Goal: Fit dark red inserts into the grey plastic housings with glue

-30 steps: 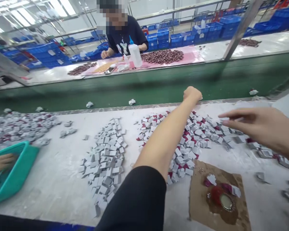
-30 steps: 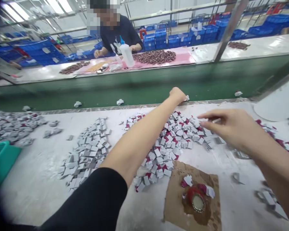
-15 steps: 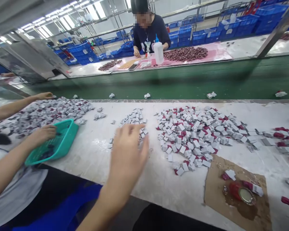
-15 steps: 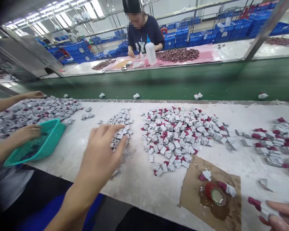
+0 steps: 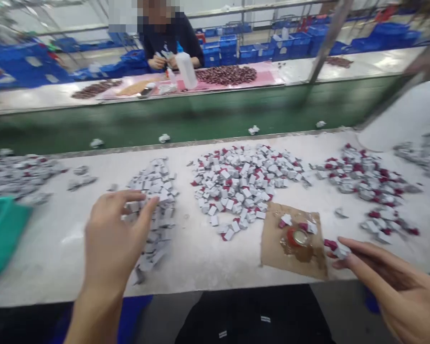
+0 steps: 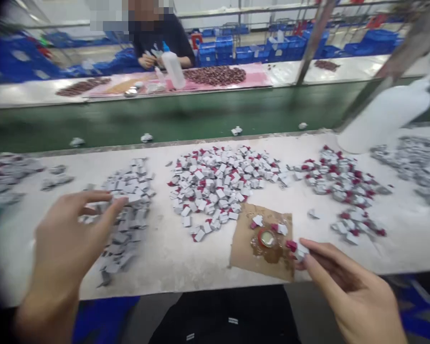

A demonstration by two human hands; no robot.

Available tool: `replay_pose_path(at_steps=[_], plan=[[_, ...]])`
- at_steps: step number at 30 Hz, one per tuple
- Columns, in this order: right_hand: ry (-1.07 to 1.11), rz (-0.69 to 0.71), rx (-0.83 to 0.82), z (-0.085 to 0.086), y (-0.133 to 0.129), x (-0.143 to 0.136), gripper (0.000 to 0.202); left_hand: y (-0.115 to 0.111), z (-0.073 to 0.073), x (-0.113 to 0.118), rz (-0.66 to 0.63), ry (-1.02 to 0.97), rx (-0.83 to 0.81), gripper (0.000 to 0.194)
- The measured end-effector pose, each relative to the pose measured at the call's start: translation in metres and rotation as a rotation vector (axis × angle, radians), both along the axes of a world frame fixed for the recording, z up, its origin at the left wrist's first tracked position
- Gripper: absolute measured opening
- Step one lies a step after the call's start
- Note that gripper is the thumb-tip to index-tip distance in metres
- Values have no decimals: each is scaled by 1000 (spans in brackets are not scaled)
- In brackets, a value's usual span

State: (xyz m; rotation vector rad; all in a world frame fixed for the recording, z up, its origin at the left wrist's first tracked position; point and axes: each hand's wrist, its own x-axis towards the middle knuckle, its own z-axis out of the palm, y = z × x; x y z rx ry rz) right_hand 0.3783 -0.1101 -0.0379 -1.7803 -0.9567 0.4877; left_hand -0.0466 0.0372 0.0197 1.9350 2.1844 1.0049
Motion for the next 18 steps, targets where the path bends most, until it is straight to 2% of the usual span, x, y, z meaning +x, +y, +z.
replay_pose_path(at_steps=[2,4,6,9,13,18], plan=[[61,49,17,14,4,-13,29,-8,0,21,-82,-262,-23,28],[73,79,72,18,7,-22,21,-18,-4,44,-197,-502,-134,30],[39,101,107,18,9,-27,15,-27,-14,66,-278,-582,-262,33],[21,158,105,15,7,-34,14,-37,-31,87,-302,-596,-381,42],[46,199,102,14,7,-43,15,-47,-42,94,-281,-683,-482,44],[-18,230,93,16,10,-47,15,-63,-33,88,-265,-746,-487,46]])
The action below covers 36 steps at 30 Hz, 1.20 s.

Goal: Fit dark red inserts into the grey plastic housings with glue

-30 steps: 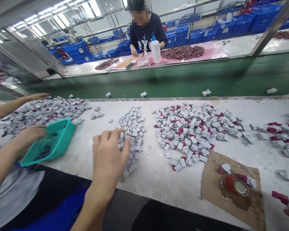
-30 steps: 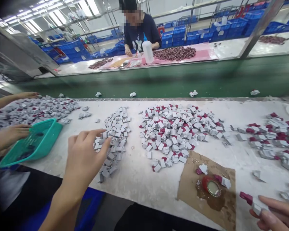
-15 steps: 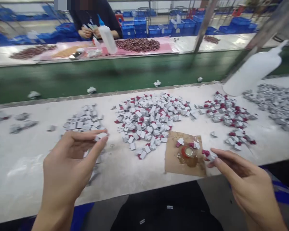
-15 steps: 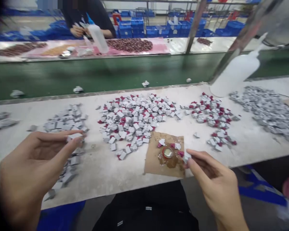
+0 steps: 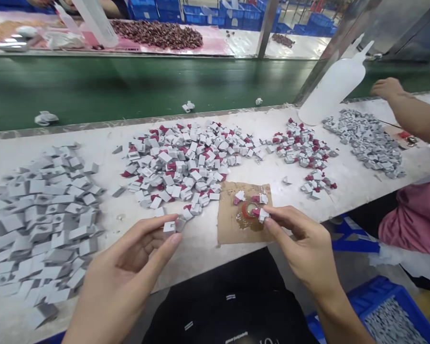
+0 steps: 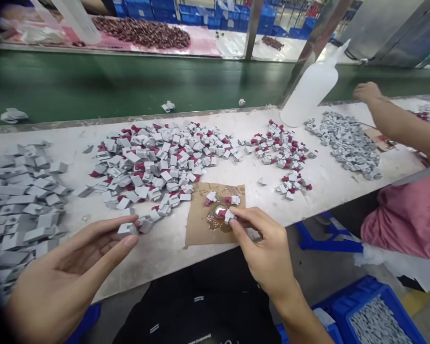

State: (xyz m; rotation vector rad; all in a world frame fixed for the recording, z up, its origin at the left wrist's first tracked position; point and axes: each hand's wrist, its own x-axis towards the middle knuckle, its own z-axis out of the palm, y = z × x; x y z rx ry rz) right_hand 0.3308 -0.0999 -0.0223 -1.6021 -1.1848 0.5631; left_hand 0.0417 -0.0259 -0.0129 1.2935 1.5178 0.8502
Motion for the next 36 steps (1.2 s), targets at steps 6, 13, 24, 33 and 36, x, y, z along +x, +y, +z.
replay_pose_path(at_steps=[6,13,24,33,36], plan=[[42,-7,37,5,-1,0,18,-8,11,28,-54,-95,-80,48],[482,55,48,6,1,-1,22,11,9,89,-369,-508,-61,15],[475,92,26,8,1,1,19,15,8,114,-471,-609,-65,8],[387,254,2,34,27,5,20,32,24,96,-529,-355,189,12],[231,391,-48,49,77,18,21,61,39,86,-495,-162,237,11]])
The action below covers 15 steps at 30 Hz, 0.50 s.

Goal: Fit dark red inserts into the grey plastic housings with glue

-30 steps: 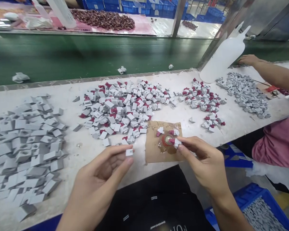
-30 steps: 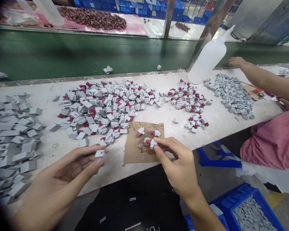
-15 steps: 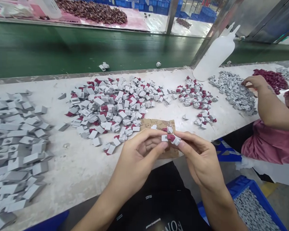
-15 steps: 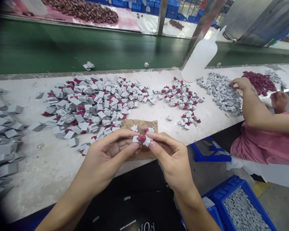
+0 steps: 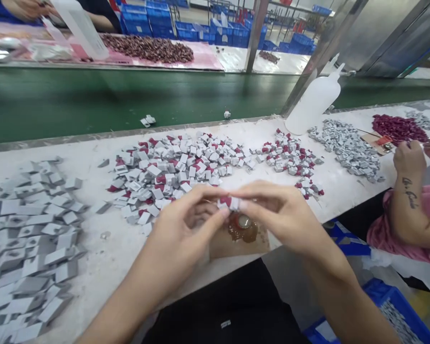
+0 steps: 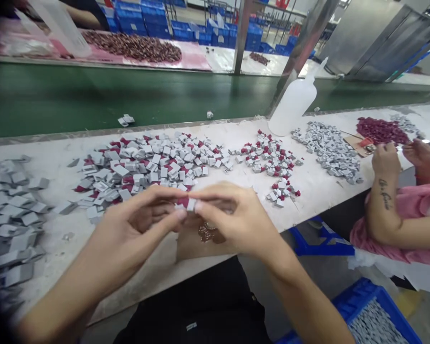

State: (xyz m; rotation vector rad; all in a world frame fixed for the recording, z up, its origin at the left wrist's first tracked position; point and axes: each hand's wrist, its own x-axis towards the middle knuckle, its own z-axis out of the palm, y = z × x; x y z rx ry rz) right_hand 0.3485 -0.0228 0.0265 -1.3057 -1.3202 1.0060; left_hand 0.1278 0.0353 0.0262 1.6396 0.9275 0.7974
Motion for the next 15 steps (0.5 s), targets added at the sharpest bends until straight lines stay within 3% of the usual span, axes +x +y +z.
replay_pose_path(at_steps=[2,5,7,9,12,15], plan=[[-225,-23,3,8,54,12,26,26,13,-3,111,158,100,15],[-606,-246,-20,10,152,27,38,73,28,2,296,345,183,14],[-668,-294,-51,3,213,32,46,109,32,12,368,405,169,16],[-665,-284,-82,-7,261,34,38,146,30,25,395,456,145,19],[-612,-239,-119,-22,304,35,40,202,20,50,408,525,113,18],[-491,-205,-115,-27,318,39,39,252,6,77,387,562,51,17]])
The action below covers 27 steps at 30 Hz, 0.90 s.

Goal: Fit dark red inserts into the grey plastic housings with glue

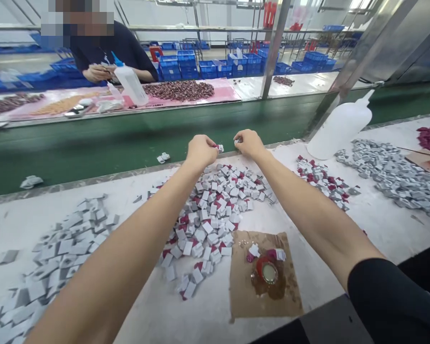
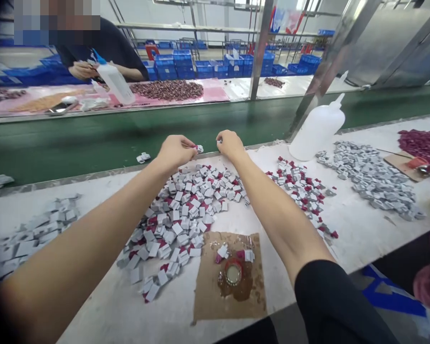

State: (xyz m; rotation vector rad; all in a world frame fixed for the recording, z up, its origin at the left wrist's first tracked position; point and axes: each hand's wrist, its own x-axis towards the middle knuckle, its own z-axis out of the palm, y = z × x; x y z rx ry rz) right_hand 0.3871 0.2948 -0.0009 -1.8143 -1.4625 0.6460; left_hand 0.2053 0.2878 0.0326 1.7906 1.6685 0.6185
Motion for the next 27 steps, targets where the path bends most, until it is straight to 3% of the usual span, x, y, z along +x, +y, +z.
replay_pose_path(at_steps=[3,5,8,11,14,18,22,24,27], plan=[[187,18,42,4,-12,10,17,35,-11,30,-44,-34,-95,30],[342,38,64,9,-31,18,14,47,-14,49,-77,-66,-144,35],[551,56,92,16,-69,30,18,48,-11,67,-93,-86,-167,41],[677,57,129,23,-109,36,25,29,5,68,-120,-137,-111,42],[751,89,190,31,-147,34,34,-10,28,53,-250,-269,-72,21],[634,142,325,45,-195,16,28,-81,44,15,-458,-429,-123,28],[449,133,374,50,-253,-14,23,-156,36,-27,-529,-674,-114,10],[558,96,313,45,-283,-25,27,-192,28,-46,-541,-794,-80,5],[780,98,65,30,-326,-35,23,-243,13,-69,-549,-811,66,5]])
